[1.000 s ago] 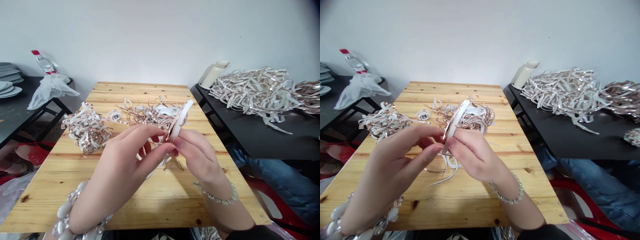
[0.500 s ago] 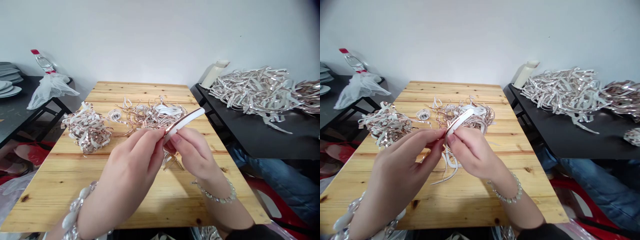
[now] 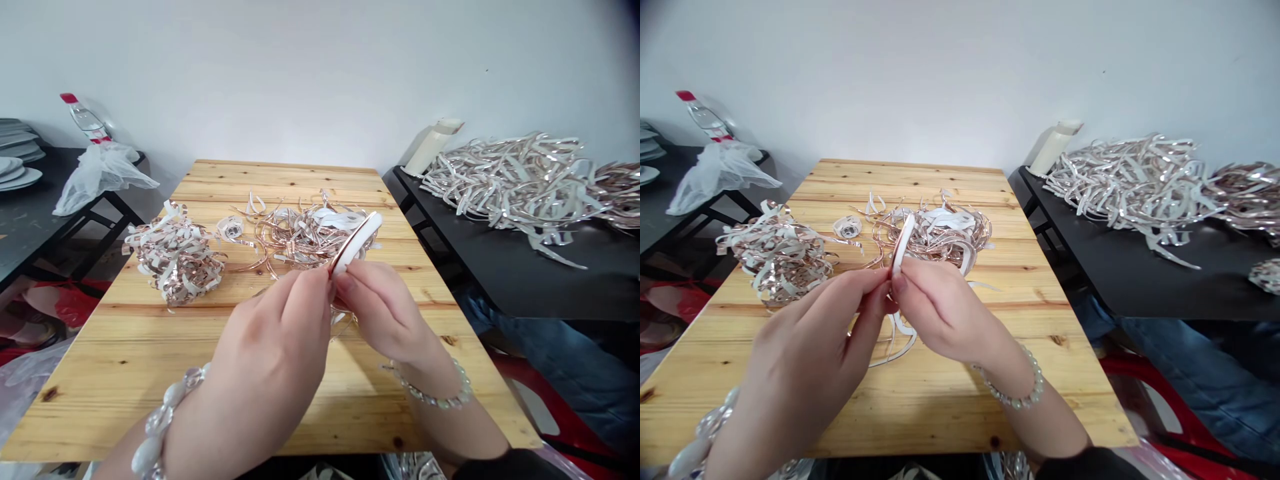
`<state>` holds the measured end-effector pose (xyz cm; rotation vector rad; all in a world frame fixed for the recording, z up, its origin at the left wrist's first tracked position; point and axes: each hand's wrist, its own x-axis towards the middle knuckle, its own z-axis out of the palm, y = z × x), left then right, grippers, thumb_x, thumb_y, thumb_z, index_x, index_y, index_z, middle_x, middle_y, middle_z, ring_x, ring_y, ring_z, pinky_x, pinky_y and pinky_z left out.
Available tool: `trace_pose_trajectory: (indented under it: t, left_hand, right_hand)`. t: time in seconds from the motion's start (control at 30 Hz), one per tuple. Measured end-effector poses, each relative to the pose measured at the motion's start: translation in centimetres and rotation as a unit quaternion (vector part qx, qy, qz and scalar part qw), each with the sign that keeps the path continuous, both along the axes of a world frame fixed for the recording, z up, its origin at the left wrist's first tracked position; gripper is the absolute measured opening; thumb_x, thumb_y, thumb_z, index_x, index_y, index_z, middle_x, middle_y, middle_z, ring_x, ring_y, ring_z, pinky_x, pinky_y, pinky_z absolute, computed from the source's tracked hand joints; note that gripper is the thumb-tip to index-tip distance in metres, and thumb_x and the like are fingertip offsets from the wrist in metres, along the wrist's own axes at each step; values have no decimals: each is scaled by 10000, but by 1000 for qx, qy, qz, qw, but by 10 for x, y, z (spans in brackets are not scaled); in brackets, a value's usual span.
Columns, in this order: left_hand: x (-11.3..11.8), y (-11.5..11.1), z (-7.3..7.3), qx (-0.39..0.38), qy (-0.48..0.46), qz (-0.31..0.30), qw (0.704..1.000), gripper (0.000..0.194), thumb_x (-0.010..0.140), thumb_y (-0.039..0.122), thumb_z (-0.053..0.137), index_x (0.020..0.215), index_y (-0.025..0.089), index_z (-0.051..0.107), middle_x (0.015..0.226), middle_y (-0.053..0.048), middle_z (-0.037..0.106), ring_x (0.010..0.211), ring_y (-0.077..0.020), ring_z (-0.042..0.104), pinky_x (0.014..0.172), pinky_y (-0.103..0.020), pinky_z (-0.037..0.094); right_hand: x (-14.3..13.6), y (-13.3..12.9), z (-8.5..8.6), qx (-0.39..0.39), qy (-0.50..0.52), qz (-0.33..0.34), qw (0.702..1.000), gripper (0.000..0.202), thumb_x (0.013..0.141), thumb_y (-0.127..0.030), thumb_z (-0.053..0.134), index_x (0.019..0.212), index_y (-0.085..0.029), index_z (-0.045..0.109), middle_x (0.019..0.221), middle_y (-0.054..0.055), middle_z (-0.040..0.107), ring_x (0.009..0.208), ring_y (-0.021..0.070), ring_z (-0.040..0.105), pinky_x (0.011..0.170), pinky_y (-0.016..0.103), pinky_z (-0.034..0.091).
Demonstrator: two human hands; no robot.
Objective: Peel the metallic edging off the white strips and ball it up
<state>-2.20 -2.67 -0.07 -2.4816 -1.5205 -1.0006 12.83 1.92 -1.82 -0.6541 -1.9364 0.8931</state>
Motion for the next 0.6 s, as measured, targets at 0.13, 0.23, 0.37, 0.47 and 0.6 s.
trace_pose_trajectory:
  t: [0.13, 0.23, 0.37, 0.47, 0.6]
  left_hand:
    - [1, 2, -4, -4, 4, -5, 1000, 173, 874, 50, 460, 954, 197, 503, 877, -13, 678, 650, -114, 613, 554, -207, 454]
    - [2, 2, -5, 0, 7, -3, 1000, 182, 872, 41, 456, 959, 193, 505, 851, -13, 675, 626, -111, 602, 538, -207, 438]
    - [4, 2, -4, 12, -9, 11, 1000, 157, 890, 65, 437, 947, 190, 512, 782, -3, 670, 571, -104, 588, 501, -204, 410]
    - [3, 3, 0, 5, -29, 10, 1000, 164, 891, 59, 424, 928, 188, 517, 698, 19, 647, 539, -106, 582, 474, -208, 391]
    - [0, 4, 6, -33, -83, -40, 995, 159, 906, 76, 435, 972, 191, 522, 748, 37, 668, 604, -91, 619, 537, -188, 447]
  right_hand:
    - [0, 0, 2, 22, -19, -18, 999, 284, 961, -175, 356, 681, -203, 394, 601, -39, 430, 521, 90, 383, 535, 246, 354]
    - [-1, 0, 2, 32, -23, -21, 999, 286, 957, -151, 354, 677, -202, 384, 593, -43, 420, 507, 83, 351, 516, 237, 335]
    - [-1, -3, 3, 43, -43, -31, 998, 287, 953, -163, 361, 669, -204, 363, 569, -44, 385, 491, 83, 325, 476, 245, 288]
    - [-2, -7, 5, 40, -55, -49, 997, 286, 944, -190, 375, 660, -204, 349, 569, -40, 376, 497, 86, 335, 472, 253, 278]
    - [-1, -12, 9, -35, 0, -29, 999, 302, 958, -211, 359, 659, -198, 402, 601, -19, 451, 535, 99, 418, 497, 250, 347]
